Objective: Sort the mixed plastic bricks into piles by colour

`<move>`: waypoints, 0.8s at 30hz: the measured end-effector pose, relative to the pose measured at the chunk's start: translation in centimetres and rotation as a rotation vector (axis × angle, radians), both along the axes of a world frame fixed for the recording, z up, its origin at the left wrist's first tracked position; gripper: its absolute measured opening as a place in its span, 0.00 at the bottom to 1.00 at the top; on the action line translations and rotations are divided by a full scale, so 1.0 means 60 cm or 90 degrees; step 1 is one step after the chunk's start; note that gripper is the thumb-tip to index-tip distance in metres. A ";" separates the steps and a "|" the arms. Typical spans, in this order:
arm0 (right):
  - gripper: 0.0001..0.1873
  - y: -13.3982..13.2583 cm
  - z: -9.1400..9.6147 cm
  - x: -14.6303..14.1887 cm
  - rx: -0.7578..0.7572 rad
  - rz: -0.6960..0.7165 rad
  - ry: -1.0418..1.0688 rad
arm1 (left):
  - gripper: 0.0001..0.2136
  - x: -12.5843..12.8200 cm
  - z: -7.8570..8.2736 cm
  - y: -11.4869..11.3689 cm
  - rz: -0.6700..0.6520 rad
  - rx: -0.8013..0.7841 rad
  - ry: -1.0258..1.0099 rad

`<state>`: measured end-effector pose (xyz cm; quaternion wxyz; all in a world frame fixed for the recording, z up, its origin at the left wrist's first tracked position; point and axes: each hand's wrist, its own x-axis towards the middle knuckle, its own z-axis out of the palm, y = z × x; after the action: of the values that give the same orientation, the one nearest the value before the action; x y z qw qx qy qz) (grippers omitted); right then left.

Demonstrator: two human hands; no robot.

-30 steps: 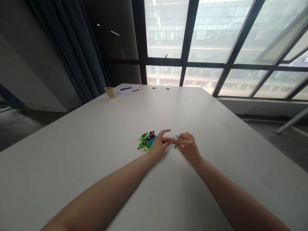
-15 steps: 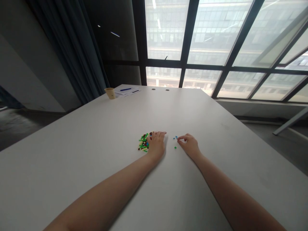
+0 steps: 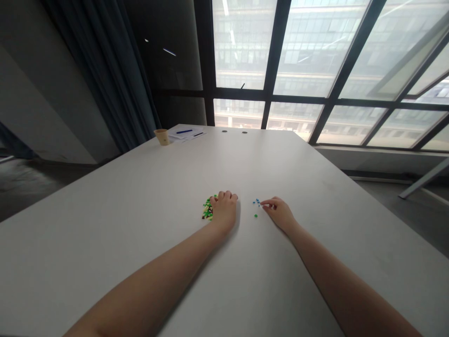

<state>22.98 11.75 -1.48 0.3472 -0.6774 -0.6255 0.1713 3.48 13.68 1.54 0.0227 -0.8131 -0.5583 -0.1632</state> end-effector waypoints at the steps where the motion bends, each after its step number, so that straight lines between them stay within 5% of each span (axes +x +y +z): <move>1: 0.11 0.000 -0.002 0.000 0.006 0.004 -0.012 | 0.14 0.001 0.004 -0.003 0.004 -0.002 0.032; 11: 0.13 -0.015 0.013 -0.011 0.039 0.058 -0.218 | 0.14 0.005 0.010 -0.024 0.004 0.023 0.137; 24: 0.24 -0.056 0.062 -0.028 -0.168 0.100 -0.433 | 0.16 0.006 -0.003 -0.022 -0.007 0.014 0.134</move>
<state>21.29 8.41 2.24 0.0149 -0.6843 -0.7278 0.0421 3.83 12.39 1.37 0.0888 -0.8286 -0.5465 -0.0833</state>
